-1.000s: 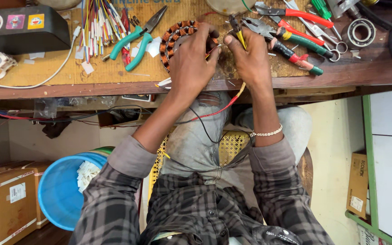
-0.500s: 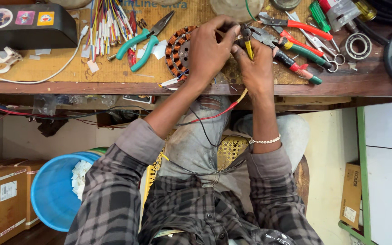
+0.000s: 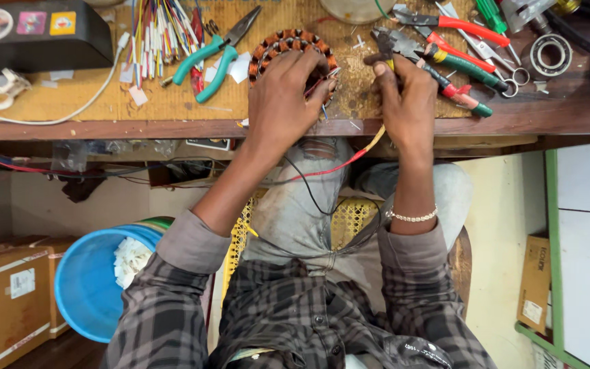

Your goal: The person strips insulation from wires, cuts and trims them, and connects them to a circular stator assembly using pliers and wire cutters. The person also uses a lighter to heat-shrink or seal wire ends.

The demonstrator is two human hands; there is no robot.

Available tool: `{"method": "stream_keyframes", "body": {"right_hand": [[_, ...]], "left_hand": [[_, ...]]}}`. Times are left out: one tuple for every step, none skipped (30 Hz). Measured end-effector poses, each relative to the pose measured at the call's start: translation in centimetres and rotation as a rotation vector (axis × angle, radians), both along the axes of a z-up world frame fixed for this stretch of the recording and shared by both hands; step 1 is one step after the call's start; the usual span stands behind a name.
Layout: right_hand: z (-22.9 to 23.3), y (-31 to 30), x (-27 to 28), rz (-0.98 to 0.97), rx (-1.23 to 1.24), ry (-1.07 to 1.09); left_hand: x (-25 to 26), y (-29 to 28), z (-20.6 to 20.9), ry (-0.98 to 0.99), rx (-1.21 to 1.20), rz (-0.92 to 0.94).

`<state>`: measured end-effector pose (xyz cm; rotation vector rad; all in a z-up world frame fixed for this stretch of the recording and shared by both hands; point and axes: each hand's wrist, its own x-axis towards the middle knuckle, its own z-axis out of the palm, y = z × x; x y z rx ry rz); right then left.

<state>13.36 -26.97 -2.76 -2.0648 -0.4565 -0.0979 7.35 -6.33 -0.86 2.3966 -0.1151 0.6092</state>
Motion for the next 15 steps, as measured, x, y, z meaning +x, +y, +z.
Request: {"method": "stream_keyframes", "body": {"right_hand": [[0.1,0.2,-0.1,-0.031,-0.016,0.042],[0.3,0.3,-0.1,-0.063,-0.030,0.079],[0.5,0.2,-0.1,-0.054,0.002,0.088],[0.6,0.4,-0.1,-0.045,0.038,0.094],[0.7,0.5,0.0,-0.037,0.074,0.101],[0.7,0.6,-0.1,-0.028,0.099,0.056],[0.6,0.7,-0.2,-0.018,0.123,0.011],[0.5,0.5,-0.3,-0.014,0.145,-0.034],[0.4,0.5,-0.2,-0.004,0.202,-0.023],[0.2,0.4,-0.3,0.002,0.256,-0.010],[0.1,0.2,-0.3,0.009,0.311,0.003],[0.1,0.2,-0.2,0.037,0.369,0.111],[0.1,0.1,-0.4,0.066,0.428,0.219],[0.2,0.4,-0.4,0.107,0.489,0.330],[0.4,0.5,-0.4,0.133,0.560,0.377]], "left_hand": [[-0.1,-0.2,-0.2,-0.015,-0.005,0.013],[0.1,-0.4,-0.3,-0.035,-0.008,0.024],[0.1,-0.6,-0.3,-0.026,-0.015,0.034],[0.3,-0.7,-0.3,-0.020,-0.016,0.044],[0.4,-0.7,-0.2,-0.014,-0.018,0.053],[0.5,-0.6,-0.1,-0.005,-0.026,0.057],[0.5,-0.5,-0.1,0.004,-0.034,0.060],[0.6,-0.7,-0.1,0.014,-0.044,0.059],[0.6,-0.7,-0.1,0.013,-0.054,0.065],[0.5,-0.7,-0.2,0.015,-0.065,0.068],[0.6,-0.9,-0.3,0.018,-0.076,0.072],[0.9,-0.8,-0.2,-0.081,-0.072,0.008],[1.2,-0.7,-0.1,-0.178,-0.069,-0.057],[1.5,-0.3,0.1,-0.273,-0.058,-0.115],[2.0,0.1,0.4,-0.112,-0.272,-0.256]]}}
